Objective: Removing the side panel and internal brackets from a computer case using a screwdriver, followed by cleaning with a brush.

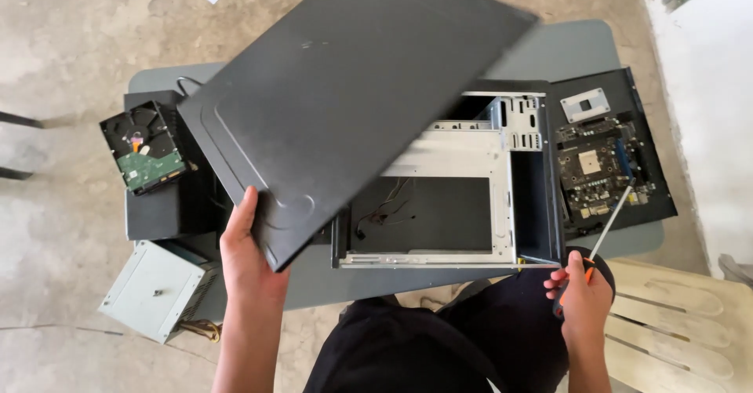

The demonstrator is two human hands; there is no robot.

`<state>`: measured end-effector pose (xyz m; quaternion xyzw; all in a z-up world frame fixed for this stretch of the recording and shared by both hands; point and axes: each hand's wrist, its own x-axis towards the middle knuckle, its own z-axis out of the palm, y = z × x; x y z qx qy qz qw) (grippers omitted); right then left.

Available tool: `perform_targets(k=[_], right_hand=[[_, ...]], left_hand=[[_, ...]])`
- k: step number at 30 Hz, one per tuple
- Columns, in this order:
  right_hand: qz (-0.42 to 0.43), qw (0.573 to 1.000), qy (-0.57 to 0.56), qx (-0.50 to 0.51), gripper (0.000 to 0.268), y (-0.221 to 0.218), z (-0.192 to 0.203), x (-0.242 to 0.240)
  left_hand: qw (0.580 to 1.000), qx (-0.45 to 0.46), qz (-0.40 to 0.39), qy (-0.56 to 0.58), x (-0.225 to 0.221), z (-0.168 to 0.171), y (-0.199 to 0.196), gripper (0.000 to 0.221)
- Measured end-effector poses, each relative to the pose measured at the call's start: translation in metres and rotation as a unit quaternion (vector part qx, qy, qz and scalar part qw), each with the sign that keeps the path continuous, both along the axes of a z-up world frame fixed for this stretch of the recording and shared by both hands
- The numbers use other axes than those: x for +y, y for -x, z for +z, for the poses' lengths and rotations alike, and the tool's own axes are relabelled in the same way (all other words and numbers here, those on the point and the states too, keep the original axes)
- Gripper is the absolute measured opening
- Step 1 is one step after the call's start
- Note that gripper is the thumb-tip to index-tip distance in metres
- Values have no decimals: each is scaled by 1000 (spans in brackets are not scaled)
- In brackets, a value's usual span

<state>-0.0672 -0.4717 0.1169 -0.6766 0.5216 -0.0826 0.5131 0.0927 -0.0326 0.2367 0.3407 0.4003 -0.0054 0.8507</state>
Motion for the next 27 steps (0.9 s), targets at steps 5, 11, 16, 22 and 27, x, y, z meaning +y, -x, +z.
perform_targets(k=[5, 11, 16, 22, 27], right_hand=[[9, 999, 11, 31, 38, -2, 4, 2], [11, 999, 18, 48, 35, -6, 7, 3], [25, 996, 24, 76, 40, -4, 5, 0], [19, 999, 28, 35, 37, -5, 6, 2], [41, 991, 93, 81, 53, -8, 21, 13]], left_hand=[[996, 28, 40, 71, 33, -47, -12, 14], [981, 94, 106, 136, 28, -47, -14, 23], [987, 96, 104, 74, 18, -71, -10, 25], [974, 36, 123, 188, 15, -127, 0, 37], [971, 85, 113, 190, -9, -109, 16, 44]])
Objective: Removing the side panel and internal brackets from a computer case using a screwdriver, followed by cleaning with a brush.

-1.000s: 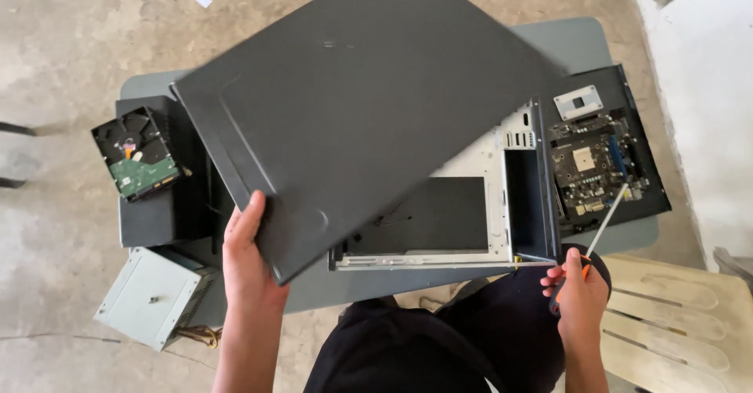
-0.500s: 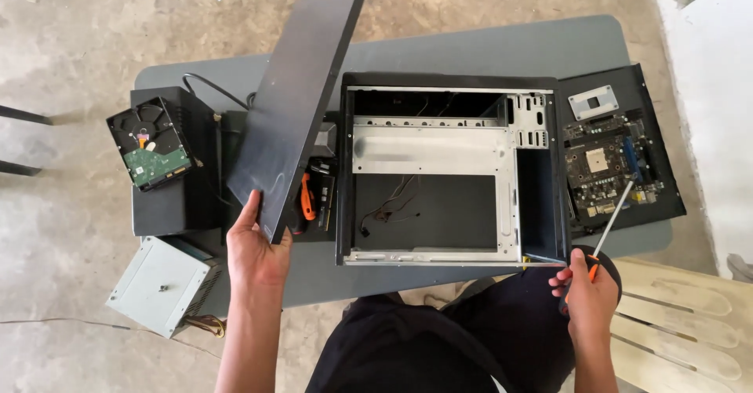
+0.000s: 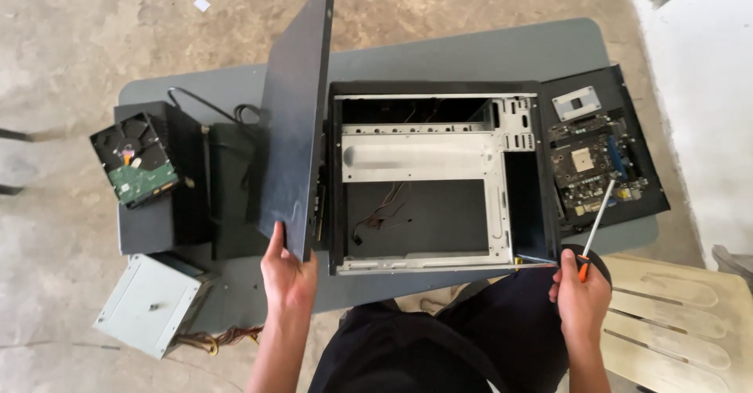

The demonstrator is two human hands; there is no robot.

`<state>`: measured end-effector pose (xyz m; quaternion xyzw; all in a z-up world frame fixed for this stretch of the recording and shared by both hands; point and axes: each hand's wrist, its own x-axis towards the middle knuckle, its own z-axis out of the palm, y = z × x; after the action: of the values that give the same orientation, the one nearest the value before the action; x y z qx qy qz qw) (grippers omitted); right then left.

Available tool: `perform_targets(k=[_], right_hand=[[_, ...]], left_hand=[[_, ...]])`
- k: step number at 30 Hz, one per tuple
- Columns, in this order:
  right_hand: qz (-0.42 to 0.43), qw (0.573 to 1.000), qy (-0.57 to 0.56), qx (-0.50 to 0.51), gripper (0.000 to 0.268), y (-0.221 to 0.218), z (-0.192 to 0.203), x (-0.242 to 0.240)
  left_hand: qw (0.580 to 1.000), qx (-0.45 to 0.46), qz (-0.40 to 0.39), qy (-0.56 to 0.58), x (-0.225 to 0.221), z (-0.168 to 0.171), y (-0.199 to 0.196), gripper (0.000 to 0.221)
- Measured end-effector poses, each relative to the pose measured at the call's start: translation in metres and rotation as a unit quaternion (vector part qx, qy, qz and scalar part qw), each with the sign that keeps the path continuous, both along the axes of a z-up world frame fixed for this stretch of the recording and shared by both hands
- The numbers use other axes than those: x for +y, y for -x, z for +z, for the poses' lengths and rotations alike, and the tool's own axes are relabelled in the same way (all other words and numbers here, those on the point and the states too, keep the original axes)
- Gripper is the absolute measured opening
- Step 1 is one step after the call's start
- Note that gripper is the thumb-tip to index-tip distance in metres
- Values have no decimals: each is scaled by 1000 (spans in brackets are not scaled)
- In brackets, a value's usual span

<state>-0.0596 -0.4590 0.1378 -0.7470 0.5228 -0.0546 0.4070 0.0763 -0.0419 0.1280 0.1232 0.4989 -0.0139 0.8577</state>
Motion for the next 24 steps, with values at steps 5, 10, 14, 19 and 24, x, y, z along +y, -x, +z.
perform_targets(k=[5, 10, 14, 19, 24], right_hand=[[-13, 1000, -24, 1, 50, -1, 5, 3], [-9, 999, -32, 2, 52, -1, 6, 4], [-14, 1000, -22, 14, 52, -2, 6, 4], [-11, 999, 33, 22, 55, -6, 15, 5], [80, 995, 56, -3, 48, -20, 10, -3]], left_hand=[[999, 24, -32, 4, -12, 18, 15, 43], [999, 0, -5, 41, -17, 2, 26, 42], [999, -6, -17, 34, -18, -20, 31, 35], [998, 53, -28, 6, -20, 11, 25, 44], [998, 51, -30, 24, -15, -1, 31, 43]])
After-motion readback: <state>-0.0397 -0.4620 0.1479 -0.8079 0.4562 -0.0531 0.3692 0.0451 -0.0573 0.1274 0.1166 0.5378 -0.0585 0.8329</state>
